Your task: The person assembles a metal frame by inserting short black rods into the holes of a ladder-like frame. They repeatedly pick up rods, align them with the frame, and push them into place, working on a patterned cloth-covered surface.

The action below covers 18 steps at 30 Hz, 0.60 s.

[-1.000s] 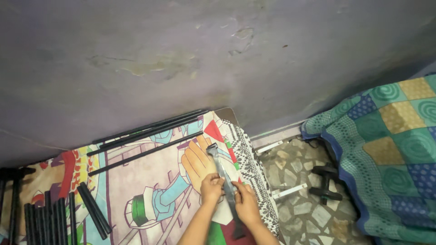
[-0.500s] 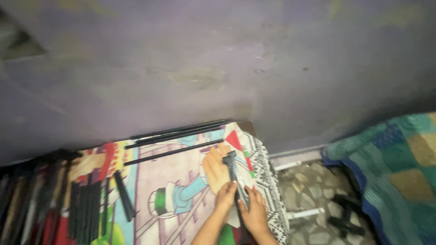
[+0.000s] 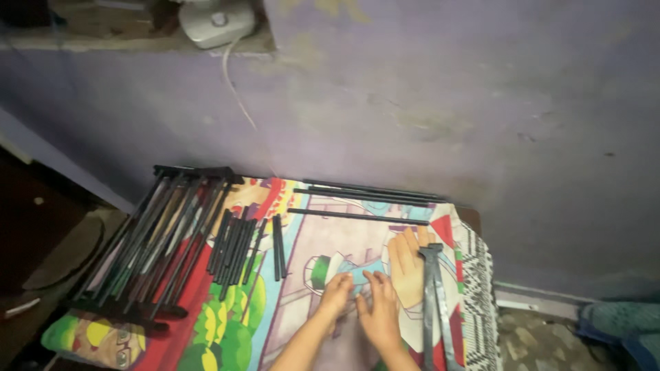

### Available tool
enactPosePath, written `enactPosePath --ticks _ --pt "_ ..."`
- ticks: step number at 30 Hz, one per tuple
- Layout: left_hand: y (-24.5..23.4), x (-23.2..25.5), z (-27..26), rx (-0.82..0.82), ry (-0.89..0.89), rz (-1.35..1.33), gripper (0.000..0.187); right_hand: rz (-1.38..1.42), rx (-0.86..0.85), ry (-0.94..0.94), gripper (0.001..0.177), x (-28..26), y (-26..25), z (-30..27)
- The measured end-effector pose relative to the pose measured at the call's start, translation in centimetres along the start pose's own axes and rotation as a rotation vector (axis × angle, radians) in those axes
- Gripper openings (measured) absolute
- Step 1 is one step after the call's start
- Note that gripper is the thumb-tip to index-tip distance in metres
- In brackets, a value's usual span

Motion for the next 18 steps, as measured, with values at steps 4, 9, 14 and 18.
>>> enactPosePath --ticks 4,9,14,18 --pt "-7.2 -1.0 2.6 0.235 0.324 0.228 0.060 0.091 -0.144 0.001 0.066 -1.9 4.2 0.3" --pt "-19.6 -3.1 1.8 0.828 0.159 0.536 0.089 0.048 -0.292 0.091 0.074 -2.6 11.7 1.4" --pt "-30.0 -5.1 2.1 0.998 -0.201 0.250 0.113 -0.024 -0.313 0.133 0.080 -3.8 20.6 3.9" --pt "-32.6 -6.9 5.5 0.824 -0.079 0.122 0.112 -0.179 -0.373 0.315 0.085 -6.0 26.5 5.7"
Point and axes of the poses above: each hand's wrist, its own z-axis towards the middle knuckle, its own y-axis out of the palm, x = y × z, the point moved 2 cm from there along z, towards the middle knuckle, and after that the axes turned 4 degrees about x, right-handed, at the moved point
